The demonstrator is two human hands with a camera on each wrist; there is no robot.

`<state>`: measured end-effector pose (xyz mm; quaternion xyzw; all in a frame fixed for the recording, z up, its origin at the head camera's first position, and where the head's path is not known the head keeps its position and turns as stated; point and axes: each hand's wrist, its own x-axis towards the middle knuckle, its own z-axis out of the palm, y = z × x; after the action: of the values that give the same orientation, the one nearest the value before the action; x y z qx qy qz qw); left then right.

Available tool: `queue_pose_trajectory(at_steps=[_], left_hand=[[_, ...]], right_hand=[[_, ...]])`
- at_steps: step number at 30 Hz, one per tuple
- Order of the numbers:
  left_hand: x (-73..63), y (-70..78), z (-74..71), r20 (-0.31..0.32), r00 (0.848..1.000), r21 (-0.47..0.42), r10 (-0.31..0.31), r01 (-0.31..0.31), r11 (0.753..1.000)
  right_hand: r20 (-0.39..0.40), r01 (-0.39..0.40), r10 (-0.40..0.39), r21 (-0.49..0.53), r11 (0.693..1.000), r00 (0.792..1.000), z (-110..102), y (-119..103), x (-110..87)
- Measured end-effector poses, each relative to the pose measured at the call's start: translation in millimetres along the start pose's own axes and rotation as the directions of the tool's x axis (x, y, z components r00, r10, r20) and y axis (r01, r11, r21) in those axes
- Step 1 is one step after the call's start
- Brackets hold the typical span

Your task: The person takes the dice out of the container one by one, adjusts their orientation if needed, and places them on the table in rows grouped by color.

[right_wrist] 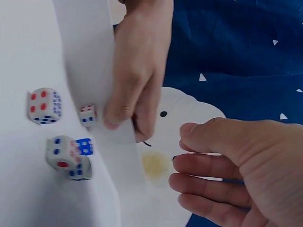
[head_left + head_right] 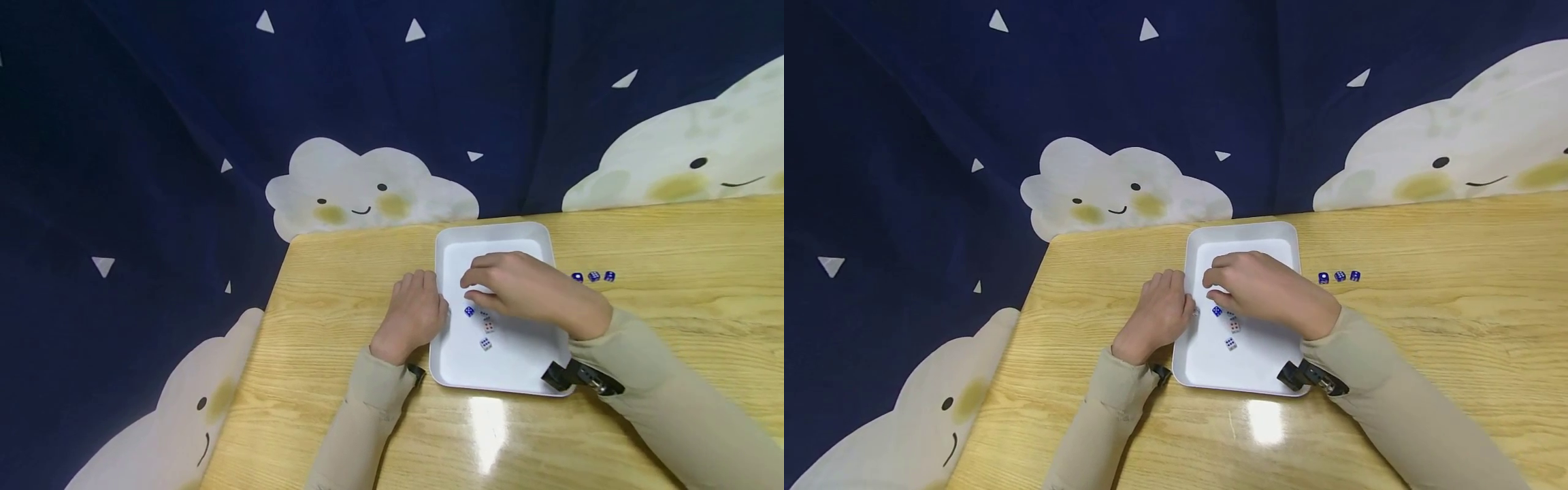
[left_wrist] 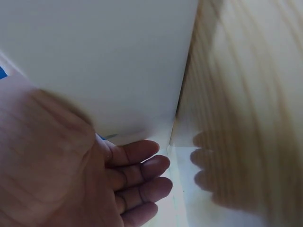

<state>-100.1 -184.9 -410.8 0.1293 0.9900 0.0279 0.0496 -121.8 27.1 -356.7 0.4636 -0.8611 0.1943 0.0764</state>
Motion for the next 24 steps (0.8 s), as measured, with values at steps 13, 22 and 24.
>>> queue_pose_trajectory(at_steps=[13, 22, 24], left_hand=[[-1.0, 0.8, -3.5, -0.025, 1.0, -0.009, 0.008, -0.008, 1.0], [-1.0, -0.1, 0.8, -0.032, 0.999, -0.011, 0.015, -0.016, 1.0], [-1.0, -0.2, 1.2, -0.024, 1.0, -0.016, 0.012, -0.012, 1.0]], right_hand=[[0.087, -0.011, 0.009, 0.018, 1.0, 0.996, 25, 11, 1.7], [0.125, -0.012, 0.003, 0.065, 0.998, 0.992, 36, 12, -0.1], [0.136, -0.015, 0.005, 0.075, 0.997, 0.991, 37, 13, -0.5]])
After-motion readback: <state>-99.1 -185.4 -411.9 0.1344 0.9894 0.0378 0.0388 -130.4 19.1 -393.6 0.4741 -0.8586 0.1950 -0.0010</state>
